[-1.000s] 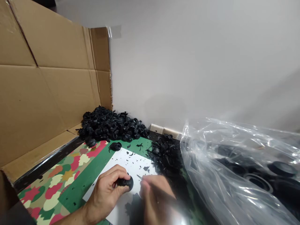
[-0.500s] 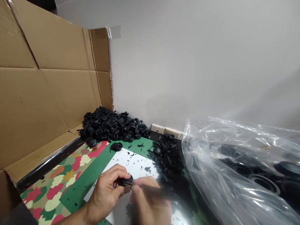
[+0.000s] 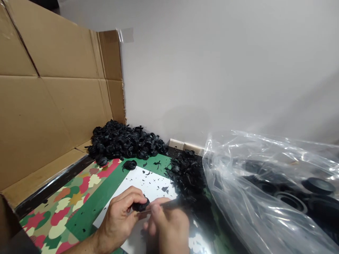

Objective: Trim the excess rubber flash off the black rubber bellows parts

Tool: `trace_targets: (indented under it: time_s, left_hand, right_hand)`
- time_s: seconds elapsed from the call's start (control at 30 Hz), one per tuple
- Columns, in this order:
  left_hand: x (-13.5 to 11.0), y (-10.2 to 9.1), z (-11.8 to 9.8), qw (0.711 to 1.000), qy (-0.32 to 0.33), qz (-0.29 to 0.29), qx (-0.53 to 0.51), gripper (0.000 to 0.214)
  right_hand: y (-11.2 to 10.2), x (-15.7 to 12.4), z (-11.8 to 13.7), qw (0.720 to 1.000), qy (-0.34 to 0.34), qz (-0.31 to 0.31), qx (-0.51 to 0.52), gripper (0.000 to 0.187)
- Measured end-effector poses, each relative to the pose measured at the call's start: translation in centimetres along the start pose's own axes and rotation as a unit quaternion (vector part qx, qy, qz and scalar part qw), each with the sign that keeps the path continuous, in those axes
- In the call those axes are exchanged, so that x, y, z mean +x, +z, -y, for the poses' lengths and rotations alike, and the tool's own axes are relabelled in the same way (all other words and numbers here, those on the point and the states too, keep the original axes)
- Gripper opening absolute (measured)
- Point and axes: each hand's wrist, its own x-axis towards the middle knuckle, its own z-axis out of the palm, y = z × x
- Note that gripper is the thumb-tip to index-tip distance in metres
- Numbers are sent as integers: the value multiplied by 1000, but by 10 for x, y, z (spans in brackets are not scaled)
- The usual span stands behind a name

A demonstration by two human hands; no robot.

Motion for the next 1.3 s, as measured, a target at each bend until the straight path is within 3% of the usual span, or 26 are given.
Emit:
trace_targets:
  time_s: [0.13,0.27,0.37,0.67,1.17,1.23,1.3]
  left_hand:
    - [5,-1,-3,997,-55,-15,-49,16]
    - [9,-3,-4,987,-128,-37,-92,21]
    - [9,-3,-3,982,-143,-43,-116,19]
    - [9,-1,-3,985,-118,-33,-124,12]
    - [6,0,0,996,-51,-40,-63,17]
    - [5,0,1,997,-46,-35,-52,13]
    - [4,0,2,998,-40,-30,-44,11]
  right_hand:
    - [-2,1,3,991,79,69,78,41]
    - [-8,4,8,1000,15,8,-10,42]
    - [-11,4,7,995,-44,-29,-85,38]
    - [-2,-1,-5,986,-141,-42,-76,24]
    - [0,0,-8,986,-132,-46,-87,22]
    - [0,-1,-11,979,-172,-35,-103,19]
    - [0,-3,-13,954,-251,-21,-162,23]
